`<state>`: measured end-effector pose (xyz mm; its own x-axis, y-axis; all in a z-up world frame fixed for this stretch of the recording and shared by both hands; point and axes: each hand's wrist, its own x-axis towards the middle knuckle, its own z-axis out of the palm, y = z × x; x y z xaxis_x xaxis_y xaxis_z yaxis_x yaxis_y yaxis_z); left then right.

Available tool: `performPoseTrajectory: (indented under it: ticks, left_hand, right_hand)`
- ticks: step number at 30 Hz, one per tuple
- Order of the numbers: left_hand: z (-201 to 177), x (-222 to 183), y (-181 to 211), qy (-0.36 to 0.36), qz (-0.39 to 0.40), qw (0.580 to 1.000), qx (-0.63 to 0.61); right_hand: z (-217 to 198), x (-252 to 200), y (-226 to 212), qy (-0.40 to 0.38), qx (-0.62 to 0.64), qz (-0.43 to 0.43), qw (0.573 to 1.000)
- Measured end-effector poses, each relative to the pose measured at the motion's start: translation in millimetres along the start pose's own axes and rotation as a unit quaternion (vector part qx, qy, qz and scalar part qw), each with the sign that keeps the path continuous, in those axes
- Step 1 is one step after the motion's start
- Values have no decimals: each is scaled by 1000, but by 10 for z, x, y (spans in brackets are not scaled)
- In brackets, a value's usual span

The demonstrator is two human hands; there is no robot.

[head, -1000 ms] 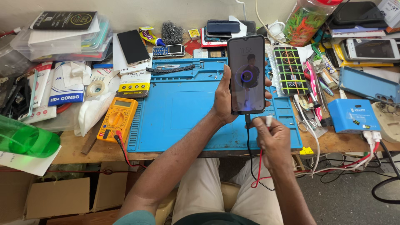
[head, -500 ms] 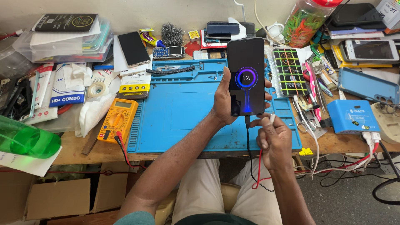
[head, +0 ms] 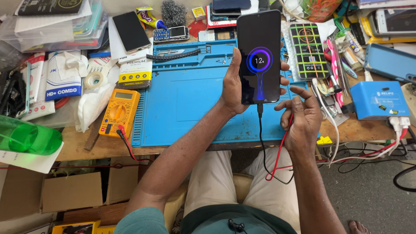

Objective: The person connects a charging cable to a smartphone to verify the screen and battery status, then uses a blue plastic pry tool to separate the back cover from the phone's frame. The back cover is removed, exposing the internal components.

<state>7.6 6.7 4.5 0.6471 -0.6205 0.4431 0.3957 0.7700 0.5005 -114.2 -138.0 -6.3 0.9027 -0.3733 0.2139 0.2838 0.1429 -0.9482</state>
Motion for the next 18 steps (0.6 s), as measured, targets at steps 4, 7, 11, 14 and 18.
performPoseTrajectory:
  ticks: [4, 7, 11, 14, 18]
  left_hand:
    - [10, -11, -7, -1, 6, 1000, 2]
    - [27, -6, 8, -1, 8, 1000, 9]
    - [58, -6, 47, 3, -6, 1000, -13]
    - [81, 23, 95, -3, 2, 1000, 4]
    - [29, -15, 53, 22, -6, 1000, -1]
  right_hand:
    - [25, -25, -14, 8, -33, -15, 999]
    - [20, -22, -5, 4, -32, -10, 999]
    - [7, -107, -23, 19, -63, -50, 997]
    - [51, -227, -182, 35, -178, -210, 961]
    - [90, -385, -423, -65, -343, -279, 894]
